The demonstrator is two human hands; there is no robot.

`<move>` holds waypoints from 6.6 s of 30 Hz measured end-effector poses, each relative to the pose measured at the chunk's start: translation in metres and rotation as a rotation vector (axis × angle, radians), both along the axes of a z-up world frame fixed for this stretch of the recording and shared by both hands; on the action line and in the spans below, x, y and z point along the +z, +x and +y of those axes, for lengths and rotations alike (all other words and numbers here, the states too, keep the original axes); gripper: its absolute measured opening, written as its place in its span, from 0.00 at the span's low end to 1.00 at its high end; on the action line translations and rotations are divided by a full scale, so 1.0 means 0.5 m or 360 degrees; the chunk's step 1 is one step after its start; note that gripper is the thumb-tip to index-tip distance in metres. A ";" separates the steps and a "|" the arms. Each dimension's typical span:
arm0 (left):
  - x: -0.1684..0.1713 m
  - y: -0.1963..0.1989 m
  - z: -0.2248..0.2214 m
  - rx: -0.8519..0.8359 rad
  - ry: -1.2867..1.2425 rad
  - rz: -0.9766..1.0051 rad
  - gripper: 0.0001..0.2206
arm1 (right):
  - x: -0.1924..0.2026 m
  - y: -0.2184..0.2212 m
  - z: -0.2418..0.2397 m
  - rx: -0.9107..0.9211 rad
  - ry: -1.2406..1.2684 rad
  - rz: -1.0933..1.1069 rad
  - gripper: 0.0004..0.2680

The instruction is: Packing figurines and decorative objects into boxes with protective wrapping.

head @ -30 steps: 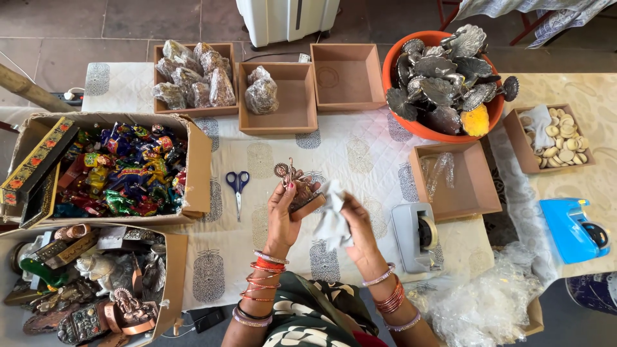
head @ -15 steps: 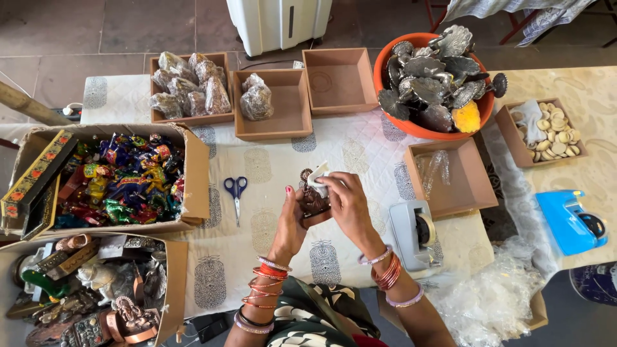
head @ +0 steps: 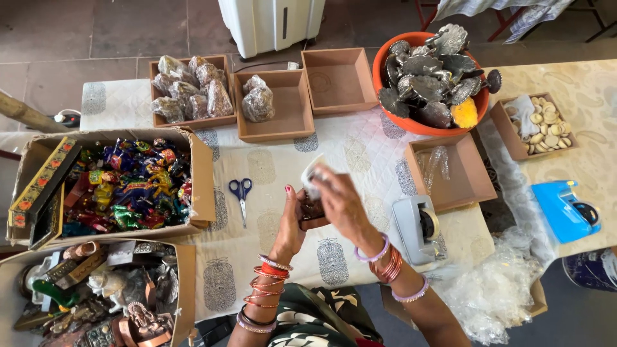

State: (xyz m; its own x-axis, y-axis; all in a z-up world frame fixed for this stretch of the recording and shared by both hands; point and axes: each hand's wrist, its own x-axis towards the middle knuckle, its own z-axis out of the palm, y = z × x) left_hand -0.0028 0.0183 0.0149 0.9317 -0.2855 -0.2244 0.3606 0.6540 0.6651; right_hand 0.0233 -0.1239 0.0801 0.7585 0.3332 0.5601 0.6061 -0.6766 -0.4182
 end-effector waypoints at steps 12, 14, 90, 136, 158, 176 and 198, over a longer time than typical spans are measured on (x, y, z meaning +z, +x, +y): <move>-0.005 -0.020 0.068 -0.0214 0.0239 -0.0046 0.40 | -0.054 -0.042 0.055 -0.0245 0.0035 -0.0111 0.10; -0.034 -0.020 0.078 -0.0196 0.0214 0.0021 0.41 | -0.085 -0.080 0.067 -0.0145 0.0043 -0.0147 0.11; -0.089 0.031 -0.036 0.0178 0.0597 0.0061 0.38 | -0.128 0.016 -0.061 -0.0075 0.0151 0.0036 0.17; -0.396 0.061 0.005 0.0184 0.1760 -0.0648 0.14 | -0.622 -0.585 -0.485 -0.2137 0.0470 0.0537 0.13; -0.325 0.022 0.072 0.0452 0.1799 -0.0267 0.21 | -0.531 -0.560 -0.657 -0.1610 0.3109 0.0149 0.09; -0.021 -0.042 -0.289 -0.1109 0.1310 -0.0855 0.36 | -0.168 -0.413 -0.684 -0.0030 0.3301 0.0522 0.17; -0.016 0.046 -0.219 -0.0927 0.0327 -0.0043 0.15 | -0.048 -0.062 -0.518 0.0187 0.2859 0.1239 0.09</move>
State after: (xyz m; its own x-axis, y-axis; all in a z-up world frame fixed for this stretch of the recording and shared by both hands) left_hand 0.0200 -0.0911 0.0068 0.6419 -0.7024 -0.3075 0.6011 0.2121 0.7705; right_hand -0.0075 -0.3830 0.0563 0.9865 -0.0876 -0.1382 -0.0161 0.7887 -0.6146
